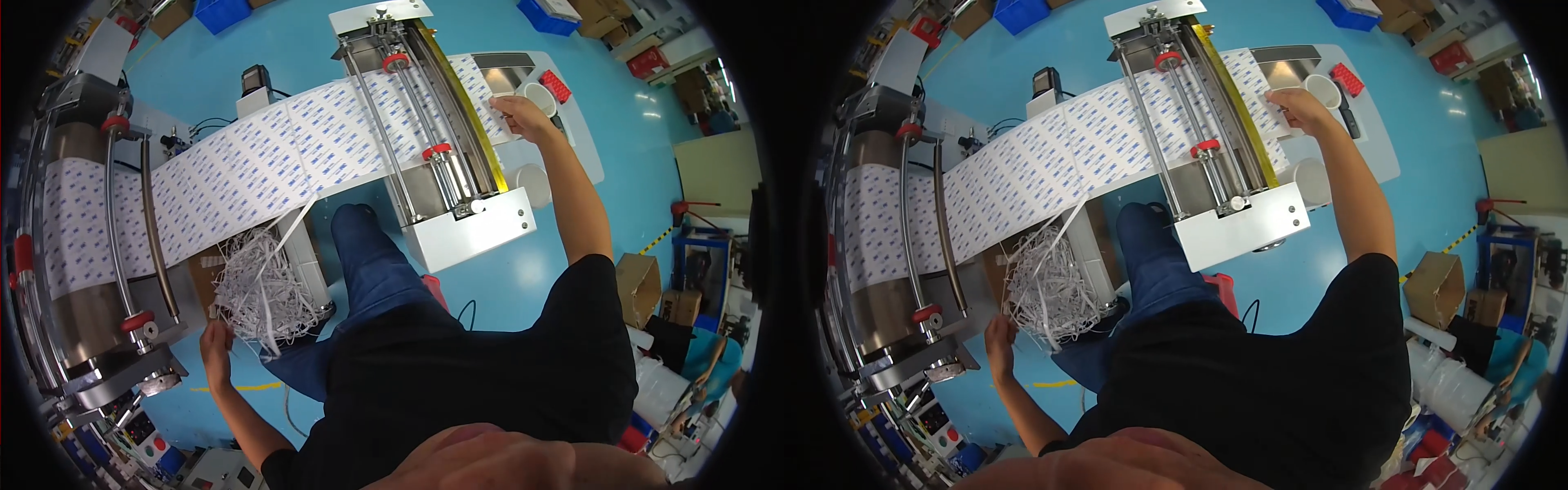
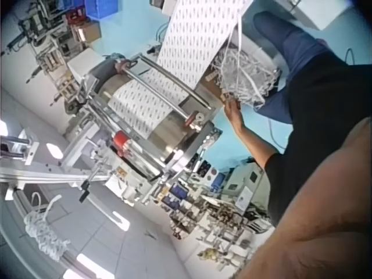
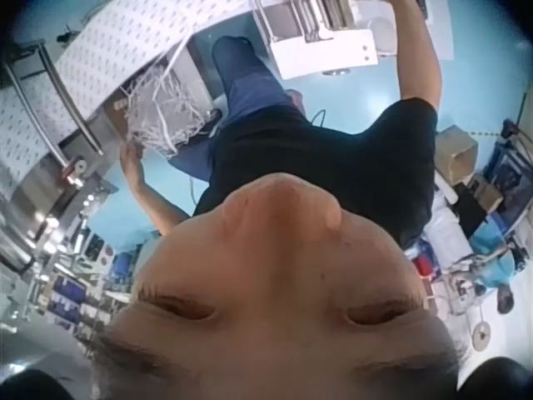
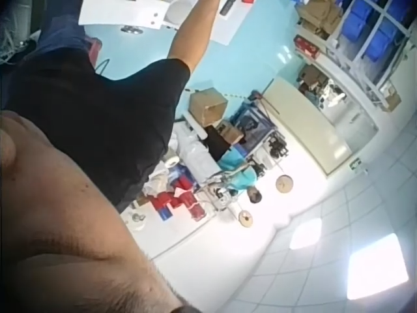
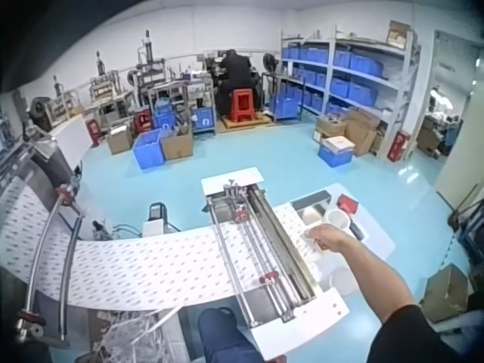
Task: Operating an industrial machine to process adhesive sheets, including loading sheets and clearing scrap material.
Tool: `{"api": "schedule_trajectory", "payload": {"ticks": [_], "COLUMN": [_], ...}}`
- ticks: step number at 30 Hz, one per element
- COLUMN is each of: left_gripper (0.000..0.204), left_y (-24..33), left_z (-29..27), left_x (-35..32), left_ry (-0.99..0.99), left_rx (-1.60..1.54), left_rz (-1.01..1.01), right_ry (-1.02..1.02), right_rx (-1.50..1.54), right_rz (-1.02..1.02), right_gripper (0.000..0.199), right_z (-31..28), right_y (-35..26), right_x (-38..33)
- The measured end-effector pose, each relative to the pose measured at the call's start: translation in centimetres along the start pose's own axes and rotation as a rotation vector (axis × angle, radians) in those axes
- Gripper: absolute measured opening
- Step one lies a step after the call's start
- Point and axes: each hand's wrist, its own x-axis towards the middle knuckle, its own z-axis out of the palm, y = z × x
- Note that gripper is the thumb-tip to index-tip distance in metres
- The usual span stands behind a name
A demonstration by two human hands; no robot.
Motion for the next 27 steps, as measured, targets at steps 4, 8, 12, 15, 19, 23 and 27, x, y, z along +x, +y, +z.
{"api": "schedule_trajectory", "payload": {"ticks": [4, 8, 12, 15, 19, 23, 27], "left_gripper": [0.03, 0.028, 0.027, 0.021, 0.016, 0.02, 0.022], "left_y": [-4.3, -7.1, -7.5, -7.6, -8.2, -6.4, -8.0], "left_z": [-2.6, -2.8, -3.2, -3.3, -3.9, -2.3, -4.7], "left_x": [-0.5, 0.3, 0.5, 0.3, 0.7, 1.2, 0.1], "left_ry": [0.083, 0.082, 0.086, 0.155, 0.074, 0.082, -0.002], "left_rx": [-0.111, -0.312, -0.338, -0.414, -0.59, -0.677, -0.972], "left_rz": [-0.098, 0.019, 0.028, -0.075, -0.07, 0.227, 0.31], "right_ry": [0.043, 0.176, 0.425, 0.395, 0.314, 0.255, 0.264], "right_rx": [0.143, 0.102, 0.137, 0.393, 0.483, 0.47, 0.457], "right_rz": [-0.091, -0.197, -0.314, -0.518, -0.686, -0.701, -0.688], "right_gripper": [0.032, 0.024, 0.027, 0.029, 0.029, 0.027, 0.03], "right_z": [2.0, 1.7, 0.2, 1.0, 3.2, 3.7, 3.4], "right_y": [0.6, 0.3, -1.8, -3.6, -4.8, -4.8, -3.7], "right_x": [0.4, -0.9, -6.8, -11.5, -15.7, -17.1, -14.4]}}
